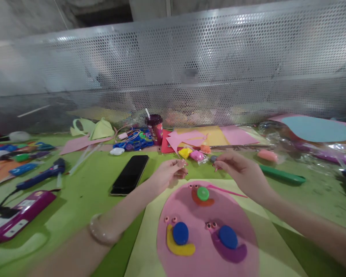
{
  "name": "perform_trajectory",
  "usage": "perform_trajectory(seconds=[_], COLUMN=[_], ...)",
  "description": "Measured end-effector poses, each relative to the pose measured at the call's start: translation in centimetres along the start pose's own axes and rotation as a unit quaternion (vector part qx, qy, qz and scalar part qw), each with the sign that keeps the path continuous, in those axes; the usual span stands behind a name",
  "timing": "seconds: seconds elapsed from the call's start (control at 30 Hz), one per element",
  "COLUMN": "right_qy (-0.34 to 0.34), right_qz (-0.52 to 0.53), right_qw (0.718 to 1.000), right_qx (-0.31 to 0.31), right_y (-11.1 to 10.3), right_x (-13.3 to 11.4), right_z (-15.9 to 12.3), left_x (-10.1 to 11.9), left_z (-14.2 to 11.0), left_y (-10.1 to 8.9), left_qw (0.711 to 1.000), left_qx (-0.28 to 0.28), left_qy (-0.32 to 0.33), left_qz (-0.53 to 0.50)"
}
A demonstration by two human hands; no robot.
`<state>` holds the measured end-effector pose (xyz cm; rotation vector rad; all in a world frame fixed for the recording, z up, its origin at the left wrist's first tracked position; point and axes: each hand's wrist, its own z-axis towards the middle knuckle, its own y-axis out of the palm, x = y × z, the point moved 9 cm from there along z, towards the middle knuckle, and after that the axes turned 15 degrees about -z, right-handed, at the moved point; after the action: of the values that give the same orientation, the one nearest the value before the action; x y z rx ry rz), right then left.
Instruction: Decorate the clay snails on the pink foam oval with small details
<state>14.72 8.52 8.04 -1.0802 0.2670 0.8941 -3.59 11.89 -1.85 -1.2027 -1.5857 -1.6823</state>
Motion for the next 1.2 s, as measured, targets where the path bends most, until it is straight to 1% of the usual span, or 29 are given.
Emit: perform_trajectory(seconds=[0.13,0.23,0.43,0.6,0.67,0.8,0.97,1.0,1.1,1.2], right_qy=[0.044,0.043,0.016,-0.003,-0.008,-0.065,-0.179,-0.192,-0.204,-0.226], right_qz=[0.041,0.040,-0.029,-0.094,-0.125,-0.181,-0.224,-0.233,-0.250,-0.319], right_qw=[0.997,0.997,0.998,0.993,0.989,0.976,0.951,0.946,0.939,0.911], right_qx=[-0.042,-0.051,-0.047,-0.073,-0.083,-0.097,-0.116,-0.116,-0.123,-0.131], right_y=[1.0,1.2,0.9,1.4,1.8,2.6,3.9,4.1,4.4,4.9], right_x=[0.8,0.8,1.0,1.2,1.4,1.3,1.1,1.1,1.5,1.5], right_z=[-0.1,-0.2,0.1,0.4,0.4,0.2,-0.1,-0.2,-0.3,-0.6], left_x=[-0.8,-0.9,-1.5,-1.8,-2.0,-2.3,-2.1,-2.1,-2.1,-2.2], left_z=[0.0,-0.3,-1.5,-2.0,-1.9,-2.0,-2.2,-2.2,-2.1,-2.1], left_y=[-0.1,0.5,2.4,2.9,2.9,3.1,3.2,3.2,3.2,3.1], left_qw=[0.999,0.998,0.997,0.995,0.995,0.994,0.993,0.993,0.993,0.993], left_qx=[-0.012,-0.008,-0.002,-0.005,-0.014,-0.028,-0.025,-0.025,-0.023,-0.021], left_qy=[-0.021,-0.021,-0.038,-0.025,-0.030,-0.049,-0.049,-0.049,-0.048,-0.049], left_qz=[0.034,0.053,0.072,0.093,0.094,0.097,0.107,0.106,0.104,0.107])
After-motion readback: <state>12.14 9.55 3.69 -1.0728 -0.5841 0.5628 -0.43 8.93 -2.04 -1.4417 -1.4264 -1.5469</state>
